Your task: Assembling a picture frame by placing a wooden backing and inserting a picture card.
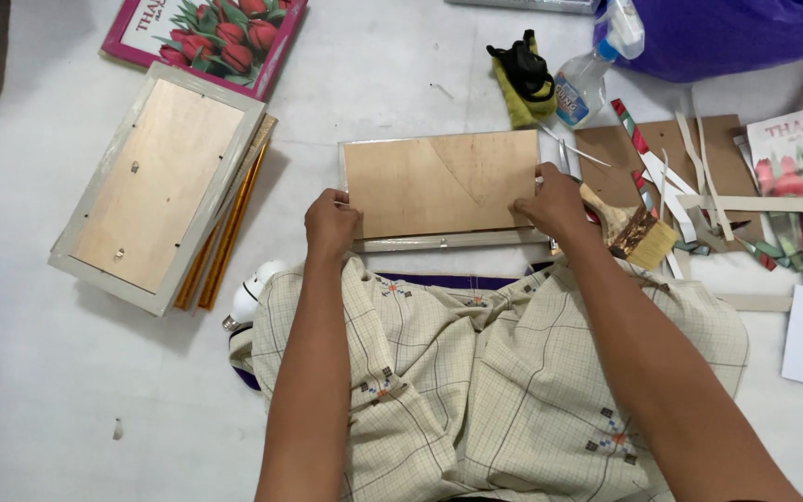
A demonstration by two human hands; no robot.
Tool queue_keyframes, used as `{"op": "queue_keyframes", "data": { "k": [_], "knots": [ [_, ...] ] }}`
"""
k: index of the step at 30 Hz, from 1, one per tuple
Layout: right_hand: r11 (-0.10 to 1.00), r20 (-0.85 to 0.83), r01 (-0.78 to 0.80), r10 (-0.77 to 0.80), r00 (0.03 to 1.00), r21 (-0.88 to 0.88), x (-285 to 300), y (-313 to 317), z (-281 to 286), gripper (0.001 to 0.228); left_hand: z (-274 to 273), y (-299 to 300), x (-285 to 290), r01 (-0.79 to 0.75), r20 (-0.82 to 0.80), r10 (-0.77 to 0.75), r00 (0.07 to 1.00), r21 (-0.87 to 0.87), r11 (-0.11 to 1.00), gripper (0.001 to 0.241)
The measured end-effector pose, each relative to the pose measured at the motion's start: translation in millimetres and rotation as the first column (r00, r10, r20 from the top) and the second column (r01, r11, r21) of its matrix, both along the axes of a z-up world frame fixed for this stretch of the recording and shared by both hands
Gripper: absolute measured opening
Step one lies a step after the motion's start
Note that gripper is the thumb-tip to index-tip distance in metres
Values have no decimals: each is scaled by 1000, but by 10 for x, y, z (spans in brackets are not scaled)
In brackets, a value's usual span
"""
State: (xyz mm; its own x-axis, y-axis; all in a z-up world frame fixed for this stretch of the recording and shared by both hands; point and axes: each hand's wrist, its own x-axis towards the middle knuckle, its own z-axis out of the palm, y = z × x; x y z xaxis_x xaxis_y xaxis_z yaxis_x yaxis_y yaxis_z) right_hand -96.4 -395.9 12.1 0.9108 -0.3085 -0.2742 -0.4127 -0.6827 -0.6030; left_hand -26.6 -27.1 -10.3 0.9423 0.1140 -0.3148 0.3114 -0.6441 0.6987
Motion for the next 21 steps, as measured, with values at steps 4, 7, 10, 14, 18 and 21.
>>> {"op": "queue_keyframes", "data": {
  "k": [4, 7, 10, 14, 18, 21],
  "knots": [
    [1000, 1, 10, -10, 1000, -8, 12, -13, -33, 66, -18, -1, 9, 5, -7, -5, 1000, 10, 1000, 32],
    [999, 18, 21, -21, 1000, 40, -16, 26, 22, 67, -22, -17, 12, -3, 11, 3, 1000, -15, 1000, 31],
    [1000, 2, -12, 12, 1000, -17, -9, 19, -7, 66, 50, -29, -15, 23, 2, -23, 1000, 12, 1000, 30],
    [996, -45, -54, 51, 998, -77, 3, -26, -69, 60, 78, -37, -34, 58, 14, -58, 998, 7, 998, 34],
    [994, -43, -80, 77, 996, -68, -39, 25, 11, 59, 17, -30, -12, 97, 36, -98, 995, 46, 994, 33],
    [992, -56, -88, 84, 995, -86, 16, -19, -112, 61, -74, -30, 9, 66, 43, -68, 997, 47, 997, 35]
  ]
}}
